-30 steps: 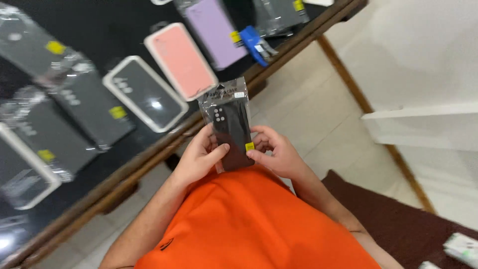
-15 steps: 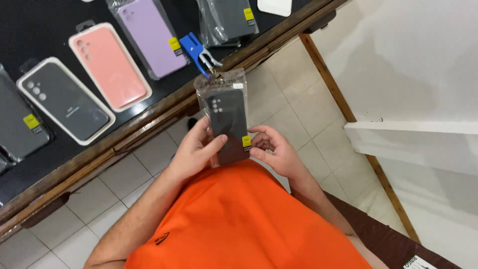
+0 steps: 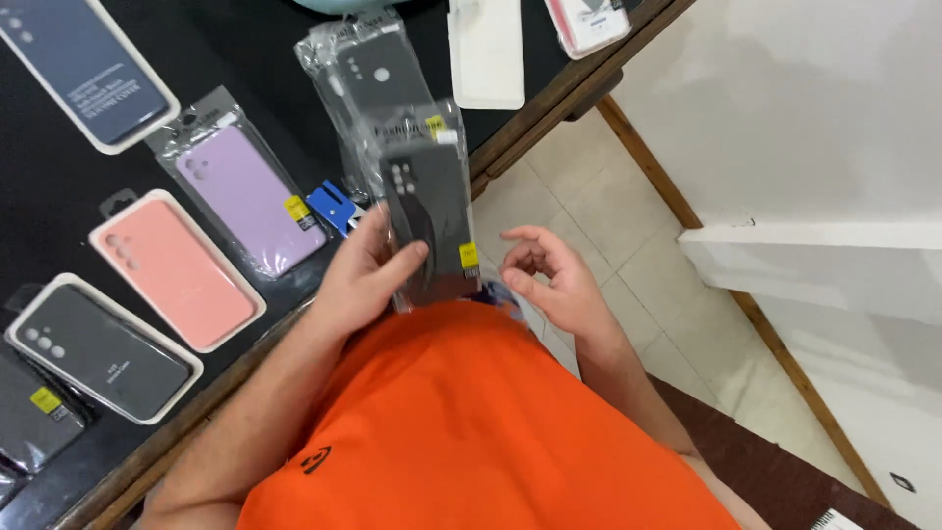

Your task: Sorting through a variety of phone cases and organizing them on a table or hanging them on a display rack.

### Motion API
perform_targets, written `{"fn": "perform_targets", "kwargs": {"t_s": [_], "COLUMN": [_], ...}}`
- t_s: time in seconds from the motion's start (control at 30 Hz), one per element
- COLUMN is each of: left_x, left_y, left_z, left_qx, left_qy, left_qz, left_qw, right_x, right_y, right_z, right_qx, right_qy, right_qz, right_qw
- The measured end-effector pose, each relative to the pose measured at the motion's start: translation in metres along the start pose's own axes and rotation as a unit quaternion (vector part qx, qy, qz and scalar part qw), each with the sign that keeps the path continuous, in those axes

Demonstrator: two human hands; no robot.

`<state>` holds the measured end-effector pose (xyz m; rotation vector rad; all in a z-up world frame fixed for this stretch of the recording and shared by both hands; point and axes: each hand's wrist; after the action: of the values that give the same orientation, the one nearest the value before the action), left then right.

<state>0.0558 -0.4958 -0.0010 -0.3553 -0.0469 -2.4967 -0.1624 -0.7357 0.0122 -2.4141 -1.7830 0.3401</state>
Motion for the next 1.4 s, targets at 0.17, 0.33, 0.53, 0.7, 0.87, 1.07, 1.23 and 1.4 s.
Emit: {"fn": "perform_targets", "kwargs": {"t_s": [0.17,0.33,0.53,0.7,0.87,1.07,1.23,1.4], "left_x": [0.019,0.025,0.077,0.112,0.141,0.120,0.135,0.120], "left_y": [0.030,0.061,0.114,0.150,0.160,0.176,0.196,0.214], "left_z": [0.037,0.003,-0.006,-0.020,-0.003,-0.035,-0.011,0.000], "left_qx": [0.006,-0.009,-0.014,0.010,-0.024,0.004,0.046,0.072], "left_qy": [-0.023,-0.009,-0.014,-0.023,-0.019,-0.012,-0.052,0.006], "left_qz": [0.025,0.090,0.172,0.213,0.261,0.295,0.328,0.346], "left_qw": [0.999,0.996,0.985,0.977,0.965,0.955,0.942,0.936], "right_x": [-0.042,-0.104,-0.166,-0.198,-0.217,-0.240,-0.258,-0.291], "right_y": [0.041,0.107,0.195,0.248,0.261,0.272,0.276,0.297], "right_z": [0.004,-0.028,-0.049,-0.020,-0.011,0.007,0.006,-0.021], "right_qx": [-0.022,-0.094,-0.179,-0.119,-0.148,-0.218,-0.262,-0.326], "right_qy": [0.001,-0.223,-0.383,-0.398,-0.412,-0.322,-0.211,-0.108], "right_qz": [0.013,0.108,0.110,0.062,0.037,0.036,0.073,0.095], "right_qw": [1.000,0.964,0.900,0.907,0.898,0.921,0.939,0.934]}}
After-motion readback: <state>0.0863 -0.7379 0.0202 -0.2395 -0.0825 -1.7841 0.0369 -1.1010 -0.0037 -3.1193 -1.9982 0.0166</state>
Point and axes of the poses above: each hand's wrist, its own y-axis towards the middle knuckle, its own x-axis out of the palm, z = x × y, and after that the axes turned 1 degree about y, right-handed
